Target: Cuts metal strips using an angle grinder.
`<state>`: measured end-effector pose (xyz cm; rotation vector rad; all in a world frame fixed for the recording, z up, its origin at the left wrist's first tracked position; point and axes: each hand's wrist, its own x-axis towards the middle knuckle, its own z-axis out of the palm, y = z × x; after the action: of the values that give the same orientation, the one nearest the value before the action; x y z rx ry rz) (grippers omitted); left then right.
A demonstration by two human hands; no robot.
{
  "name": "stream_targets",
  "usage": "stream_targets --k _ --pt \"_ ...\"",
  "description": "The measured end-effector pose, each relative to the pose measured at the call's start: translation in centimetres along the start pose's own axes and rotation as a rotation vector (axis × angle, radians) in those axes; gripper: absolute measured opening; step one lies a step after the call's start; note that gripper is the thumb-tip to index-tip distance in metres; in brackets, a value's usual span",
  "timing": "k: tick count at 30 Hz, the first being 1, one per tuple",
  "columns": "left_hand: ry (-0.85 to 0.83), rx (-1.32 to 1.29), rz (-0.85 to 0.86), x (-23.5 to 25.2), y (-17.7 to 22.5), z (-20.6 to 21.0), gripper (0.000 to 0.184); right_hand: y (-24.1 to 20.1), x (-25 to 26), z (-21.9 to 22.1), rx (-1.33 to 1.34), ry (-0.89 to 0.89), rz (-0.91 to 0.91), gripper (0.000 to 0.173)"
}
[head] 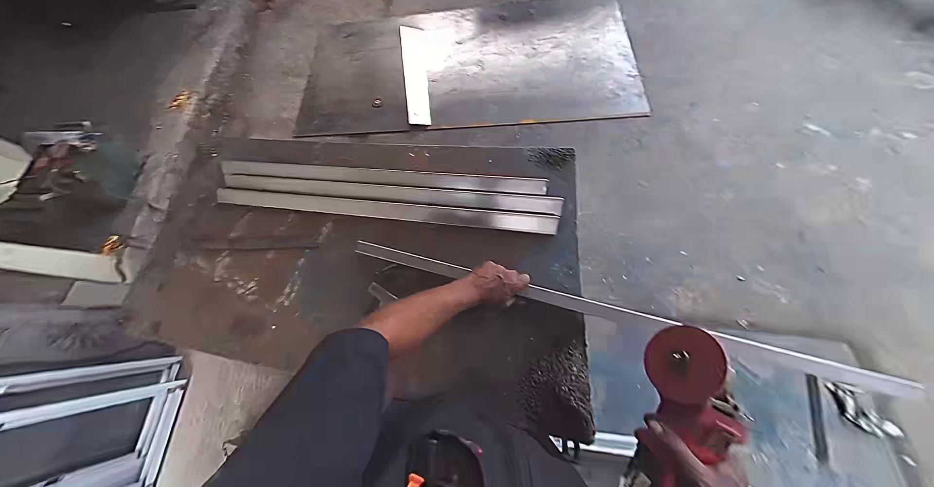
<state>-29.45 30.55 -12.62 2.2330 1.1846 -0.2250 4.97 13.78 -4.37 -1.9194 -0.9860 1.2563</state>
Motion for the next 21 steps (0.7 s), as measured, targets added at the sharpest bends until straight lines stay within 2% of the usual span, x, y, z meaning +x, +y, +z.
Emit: stream_targets --k 3,9,16,21 --pt "-0.009 0.007 0.019 0.9 -0.9 0.0 0.039 0.3 0.9 0.5 -0.049 0.129 0.056 0.073" --pt "0.044 0.014 0.03 1.1 -1.1 -0.6 0.045 0.1 1.0 0.3 -0.174 0.162 0.083 0.067" --pt "0.114 -0.014 -0.06 2.0 -1.7 -1.2 0.045 -1.8 3.4 1.2 -0.219 0.134 0.094 0.068" --pt "0.184 0.014 -0.103 1.7 -1.2 0.1 0.044 -2.8 5.6 2.0 -0.293 0.067 0.085 0.069"
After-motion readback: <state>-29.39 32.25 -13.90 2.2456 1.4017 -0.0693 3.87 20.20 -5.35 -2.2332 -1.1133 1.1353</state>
